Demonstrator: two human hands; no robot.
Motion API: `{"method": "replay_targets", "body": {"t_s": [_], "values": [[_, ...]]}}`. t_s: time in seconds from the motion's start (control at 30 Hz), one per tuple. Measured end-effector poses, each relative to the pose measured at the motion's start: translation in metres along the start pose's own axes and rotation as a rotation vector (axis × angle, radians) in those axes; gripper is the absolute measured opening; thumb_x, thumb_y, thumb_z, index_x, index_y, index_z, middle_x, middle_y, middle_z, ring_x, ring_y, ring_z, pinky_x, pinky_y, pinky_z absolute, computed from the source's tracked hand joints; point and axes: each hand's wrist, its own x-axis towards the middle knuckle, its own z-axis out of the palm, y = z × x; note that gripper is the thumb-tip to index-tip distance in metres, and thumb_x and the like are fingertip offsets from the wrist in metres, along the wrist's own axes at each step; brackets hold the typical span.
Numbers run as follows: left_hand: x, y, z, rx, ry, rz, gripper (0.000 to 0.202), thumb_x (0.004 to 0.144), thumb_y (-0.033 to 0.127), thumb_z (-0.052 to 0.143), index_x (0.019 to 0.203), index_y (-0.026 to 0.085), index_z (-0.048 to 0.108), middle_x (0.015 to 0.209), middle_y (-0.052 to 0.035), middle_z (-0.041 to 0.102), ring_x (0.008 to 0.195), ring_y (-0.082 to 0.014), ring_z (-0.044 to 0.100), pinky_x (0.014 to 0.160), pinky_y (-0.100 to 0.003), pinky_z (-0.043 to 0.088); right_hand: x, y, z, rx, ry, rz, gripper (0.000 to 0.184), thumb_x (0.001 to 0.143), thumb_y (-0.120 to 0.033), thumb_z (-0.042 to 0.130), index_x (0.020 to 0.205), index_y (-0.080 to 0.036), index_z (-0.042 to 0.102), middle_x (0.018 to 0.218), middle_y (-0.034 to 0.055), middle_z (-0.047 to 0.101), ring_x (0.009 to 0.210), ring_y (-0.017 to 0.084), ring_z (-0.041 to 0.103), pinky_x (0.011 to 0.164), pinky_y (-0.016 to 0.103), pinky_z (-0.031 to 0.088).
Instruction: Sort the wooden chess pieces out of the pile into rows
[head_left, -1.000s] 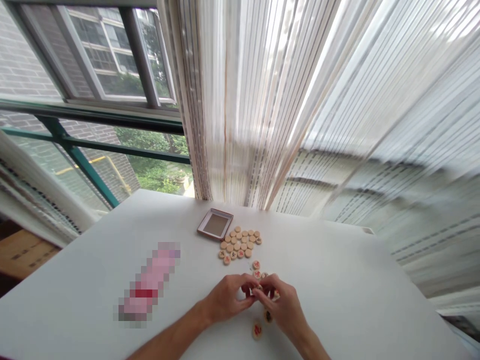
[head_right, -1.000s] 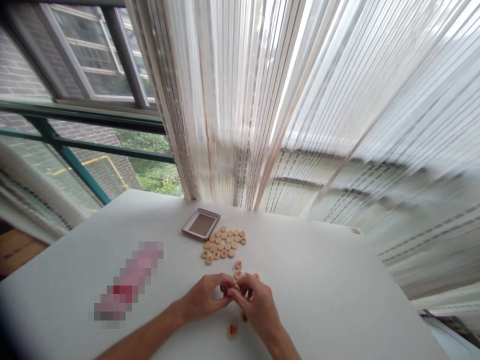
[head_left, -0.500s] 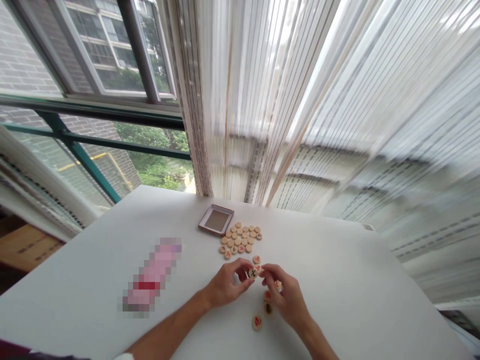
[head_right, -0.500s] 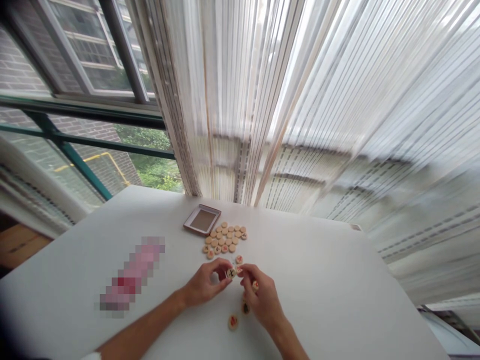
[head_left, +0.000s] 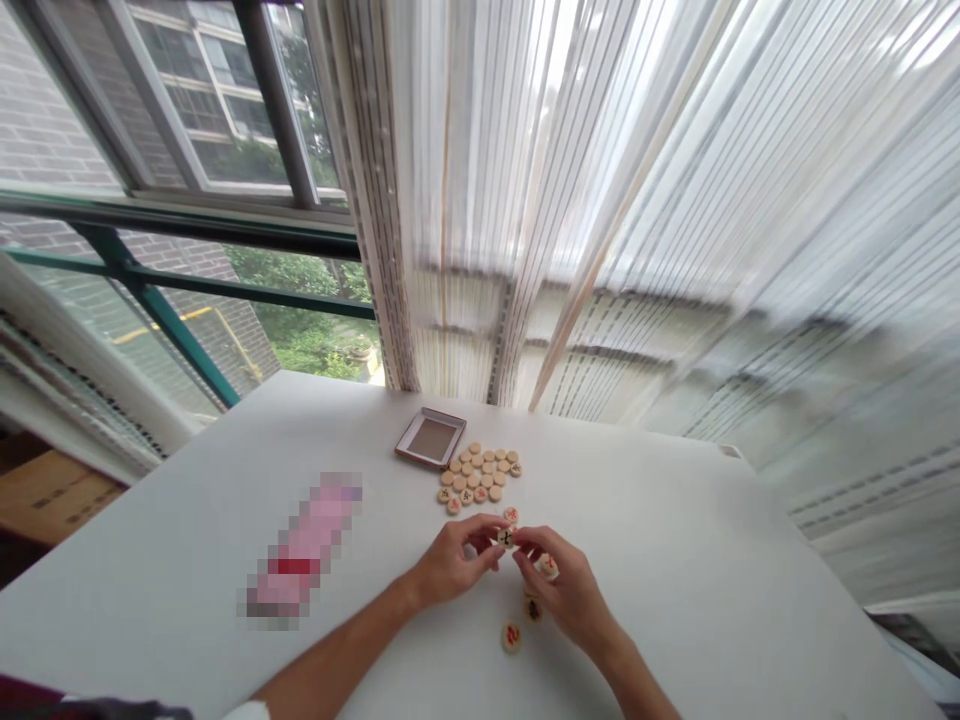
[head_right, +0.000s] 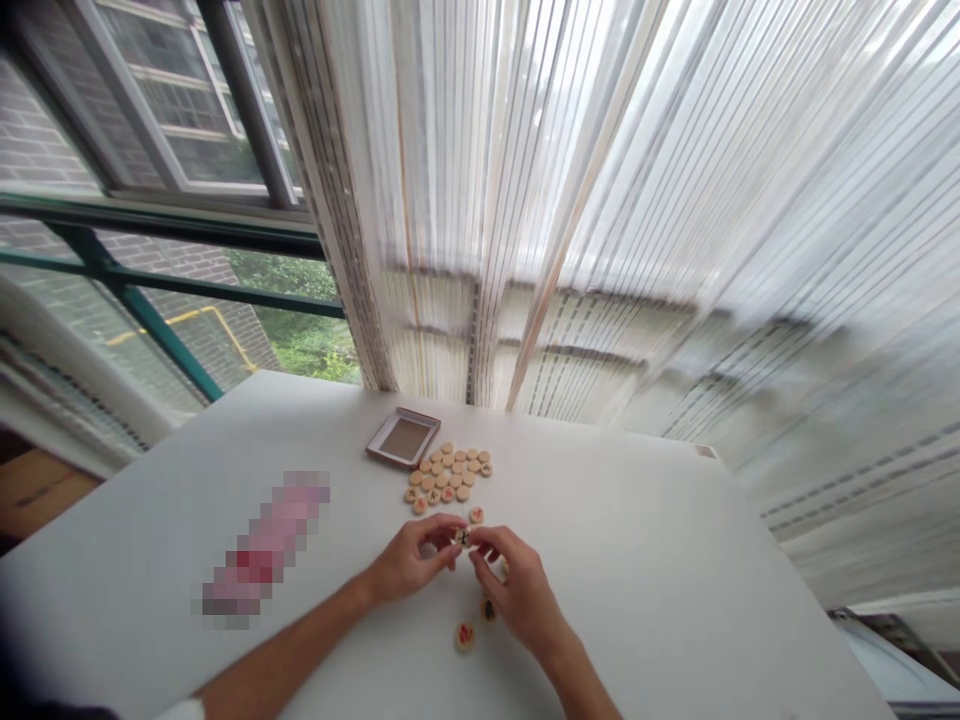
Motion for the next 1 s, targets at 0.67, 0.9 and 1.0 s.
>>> {"method": "replay_targets", "body": {"t_s": [0.67, 0.9, 1.0], "values": [[0.004, -0.012, 0.003, -0.303, -0.093, -0.13, 0.038, 0.081, 0.039, 0.071, 0.105, 0.011, 0.061, 0.088, -0.0107, 0.072, 0.066, -0.0146, 0.067, 0.065, -0.027, 0.054, -0.001, 0.003, 0.011, -0.09, -0.048, 0.001, 0.012, 0.092, -0.025, 0.058, 0.103, -0.025, 0.063, 0.093, 0.0027, 0.066, 0.08, 0.015, 0.061, 0.071, 0.025, 0.052], [0.004, -0.009, 0.009, -0.289, -0.038, -0.163, 0.035, 0.076, 0.041, 0.075, 0.087, 0.01, 0.062, 0.082, -0.0098, 0.073, 0.063, -0.0134, 0.065, 0.06, -0.023, 0.051, -0.002, 0.006, 0.017, -0.162, -0.073, -0.031, 0.014, 0.089, -0.017, 0.058, 0.1, -0.025, 0.062, 0.092, 0.0028, 0.062, 0.077, 0.014, 0.059, 0.073, 0.028, 0.05], [0.003, -0.005, 0.007, -0.259, -0.057, -0.156, 0.035, 0.082, 0.043, 0.069, 0.09, 0.01, 0.064, 0.084, -0.0102, 0.073, 0.063, -0.013, 0.064, 0.06, -0.023, 0.05, -0.003, 0.009, 0.019, -0.173, -0.074, -0.012, 0.016, 0.088, -0.016, 0.06, 0.101, -0.026, 0.061, 0.091, 0.0022, 0.061, 0.077, 0.014, 0.058, 0.073, 0.028, 0.05]]}}
